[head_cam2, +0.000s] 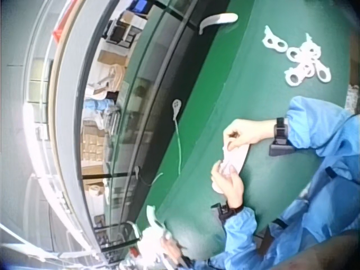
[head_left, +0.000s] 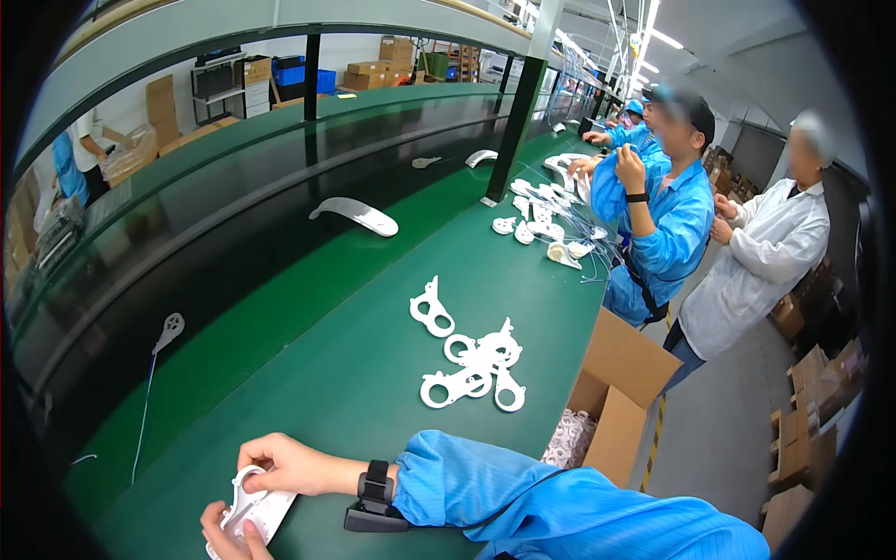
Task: Assembling white plastic components, likely for small appliances or household electronics, on an industrial conveyor belt.
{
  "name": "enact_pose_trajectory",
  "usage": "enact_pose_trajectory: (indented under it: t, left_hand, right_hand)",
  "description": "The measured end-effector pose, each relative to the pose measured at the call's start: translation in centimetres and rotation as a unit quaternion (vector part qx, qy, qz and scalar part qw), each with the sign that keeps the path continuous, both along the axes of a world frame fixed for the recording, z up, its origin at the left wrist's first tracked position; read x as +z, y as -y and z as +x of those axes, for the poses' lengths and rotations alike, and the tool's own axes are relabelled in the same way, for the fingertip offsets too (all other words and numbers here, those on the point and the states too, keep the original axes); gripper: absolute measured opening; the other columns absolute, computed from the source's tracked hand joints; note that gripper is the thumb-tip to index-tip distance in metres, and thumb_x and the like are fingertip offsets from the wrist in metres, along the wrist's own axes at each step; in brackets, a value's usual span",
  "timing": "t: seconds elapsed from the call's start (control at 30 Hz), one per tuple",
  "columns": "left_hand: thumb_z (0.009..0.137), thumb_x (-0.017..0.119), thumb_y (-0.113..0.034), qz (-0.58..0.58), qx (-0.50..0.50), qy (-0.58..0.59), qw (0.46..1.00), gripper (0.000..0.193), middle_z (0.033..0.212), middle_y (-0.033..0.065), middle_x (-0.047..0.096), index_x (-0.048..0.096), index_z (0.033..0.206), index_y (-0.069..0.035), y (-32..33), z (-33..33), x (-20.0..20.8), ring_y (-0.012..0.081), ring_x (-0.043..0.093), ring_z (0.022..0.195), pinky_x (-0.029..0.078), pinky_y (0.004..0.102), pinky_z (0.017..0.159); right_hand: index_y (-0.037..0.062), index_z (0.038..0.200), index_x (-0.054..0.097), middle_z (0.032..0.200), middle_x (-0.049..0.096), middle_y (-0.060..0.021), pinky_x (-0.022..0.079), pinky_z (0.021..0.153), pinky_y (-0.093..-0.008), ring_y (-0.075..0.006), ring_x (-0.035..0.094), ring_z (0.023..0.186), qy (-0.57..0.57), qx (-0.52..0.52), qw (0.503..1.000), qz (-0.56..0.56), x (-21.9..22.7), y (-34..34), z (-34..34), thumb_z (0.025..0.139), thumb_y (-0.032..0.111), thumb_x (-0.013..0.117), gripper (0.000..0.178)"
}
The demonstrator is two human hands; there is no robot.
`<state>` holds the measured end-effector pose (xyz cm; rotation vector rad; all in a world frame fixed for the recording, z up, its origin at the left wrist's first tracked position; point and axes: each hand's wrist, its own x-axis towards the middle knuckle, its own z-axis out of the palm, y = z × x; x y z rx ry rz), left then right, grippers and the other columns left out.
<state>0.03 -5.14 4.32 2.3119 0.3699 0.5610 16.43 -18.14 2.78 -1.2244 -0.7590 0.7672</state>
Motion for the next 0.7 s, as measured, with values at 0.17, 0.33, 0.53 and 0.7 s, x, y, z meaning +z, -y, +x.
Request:
enact_pose_trajectory:
  t: [0.17, 0.33, 0.53, 0.7]
  left_hand:
    - [0.086, 0.063, -0.013, -0.02, 0.006, -0.022, 1.0, 0.04, 0.108, 0.022, 0.057, 0.05, 0.122, 0.0, -0.1, -0.5, -0.8, 0.0326, 0.058, 0.096, 0.047, 0.0399, 0.085]
    - [0.082, 0.065, -0.008, -0.035, -0.042, 0.01, 0.998, 0.042, 0.108, 0.0197, 0.054, 0.048, 0.119, 0.003, -0.6, -0.4, -1.1, 0.0297, 0.056, 0.098, 0.047, 0.0393, 0.086]
    - [0.076, 0.066, -0.01, -0.027, -0.058, 0.052, 0.997, 0.049, 0.107, 0.0193, 0.055, 0.048, 0.119, 0.002, -0.6, -0.4, -1.2, 0.0295, 0.056, 0.1, 0.046, 0.0408, 0.088]
    - [0.078, 0.065, -0.012, 0.012, -0.079, 0.045, 0.996, 0.046, 0.107, 0.0203, 0.056, 0.049, 0.119, 0.002, -0.9, -0.4, -0.6, 0.0329, 0.057, 0.097, 0.047, 0.0418, 0.088]
  right_hand:
    - [-0.0013, 0.088, 0.061, 0.082, 0.063, -0.0023, 0.048, 0.069, -0.0223, -0.0066, 0.059, 0.076, -0.109, 0.052, 0.991, 0.063, -0.7, -0.1, 0.5, 0.081, 0.001, 0.068, 0.01]
    - [-0.001, 0.088, 0.063, 0.082, 0.065, -0.0025, 0.048, 0.067, -0.0214, -0.0064, 0.06, 0.074, -0.092, 0.061, 0.992, 0.054, -1.1, -0.3, 0.7, 0.08, 0.0, 0.069, 0.01]
    - [-0.0004, 0.087, 0.065, 0.079, 0.065, -0.0014, 0.048, 0.065, -0.0213, -0.0057, 0.059, 0.072, -0.08, 0.063, 0.994, 0.045, -0.7, -0.1, 0.9, 0.08, 0.003, 0.071, 0.01]
    - [-0.0005, 0.087, 0.065, 0.079, 0.065, -0.0011, 0.047, 0.064, -0.0212, -0.0053, 0.059, 0.071, -0.058, 0.05, 0.996, 0.05, -0.5, 0.2, 0.8, 0.08, 0.004, 0.072, 0.011]
